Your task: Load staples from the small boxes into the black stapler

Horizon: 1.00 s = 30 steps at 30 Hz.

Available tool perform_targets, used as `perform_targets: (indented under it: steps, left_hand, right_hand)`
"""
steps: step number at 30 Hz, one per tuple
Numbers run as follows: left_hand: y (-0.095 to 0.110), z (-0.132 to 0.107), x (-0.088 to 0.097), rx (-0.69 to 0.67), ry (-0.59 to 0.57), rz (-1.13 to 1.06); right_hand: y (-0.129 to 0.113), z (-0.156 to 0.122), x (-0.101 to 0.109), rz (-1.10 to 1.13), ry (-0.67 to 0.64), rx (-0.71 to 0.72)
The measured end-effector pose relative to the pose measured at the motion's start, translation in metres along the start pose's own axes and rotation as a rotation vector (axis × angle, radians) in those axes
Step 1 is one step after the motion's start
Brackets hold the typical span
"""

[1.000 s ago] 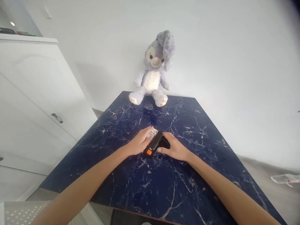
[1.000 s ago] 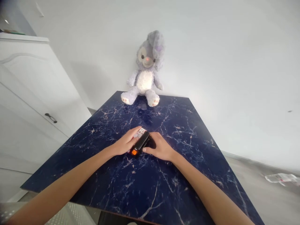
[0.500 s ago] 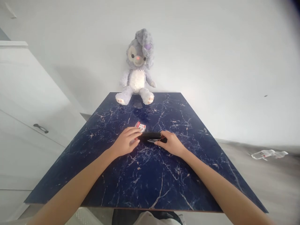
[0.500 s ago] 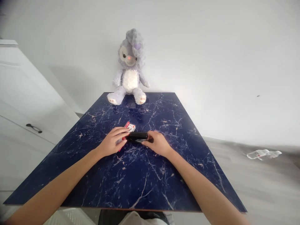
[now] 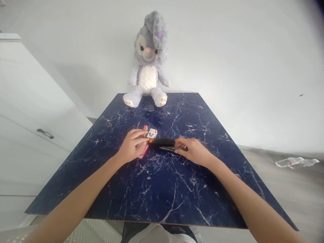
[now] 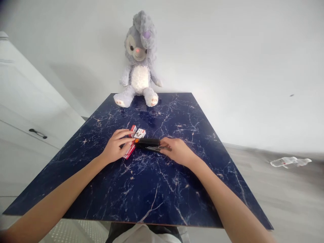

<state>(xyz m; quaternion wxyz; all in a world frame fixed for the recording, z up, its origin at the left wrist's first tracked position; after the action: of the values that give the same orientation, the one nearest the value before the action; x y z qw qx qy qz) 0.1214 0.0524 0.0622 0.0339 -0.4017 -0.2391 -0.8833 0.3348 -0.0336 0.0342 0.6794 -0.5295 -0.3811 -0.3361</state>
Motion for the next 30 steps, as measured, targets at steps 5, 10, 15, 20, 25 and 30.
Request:
perform_targets:
  steps: [5, 10, 15, 20, 25, 30]
  left_hand:
    - [-0.036, -0.003, 0.013, 0.423, -0.037, 0.069]
    - [-0.051, -0.022, -0.003, 0.530, -0.399, -0.093]
    - [-0.077, -0.016, 0.016, 0.606, -0.066, -0.099]
    - [-0.086, -0.006, -0.007, 0.767, -0.052, 0.019]
    - [-0.079, -0.005, -0.003, 0.683, -0.051, -0.034]
    - [-0.075, -0.019, 0.035, 0.656, 0.182, -0.216]
  right_hand:
    - [-0.008, -0.009, 0.004, -0.221, -0.032, 0.151]
    - [0.004, -0.010, 0.021, -0.099, -0.034, 0.006]
    - [0.026, -0.014, 0.047, 0.117, 0.214, -0.207]
    - [0.032, -0.024, 0.050, 0.187, 0.421, -0.357]
    - [0.032, -0.030, 0.048, 0.296, 0.511, -0.416]
    - [0.020, -0.028, 0.047, 0.363, 0.553, -0.286]
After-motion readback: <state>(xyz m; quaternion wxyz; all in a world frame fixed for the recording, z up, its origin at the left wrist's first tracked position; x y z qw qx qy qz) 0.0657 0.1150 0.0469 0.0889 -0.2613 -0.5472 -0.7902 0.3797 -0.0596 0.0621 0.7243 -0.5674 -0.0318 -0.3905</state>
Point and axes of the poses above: each hand's wrist, its own z-axis towards the middle knuckle, its own x-axis out of the back of the hand, y = z × x, the point moved 10 cm from there along z, towards the middle knuckle, and after that the axes turned 9 degrees about -z, right-handed, at the moved point
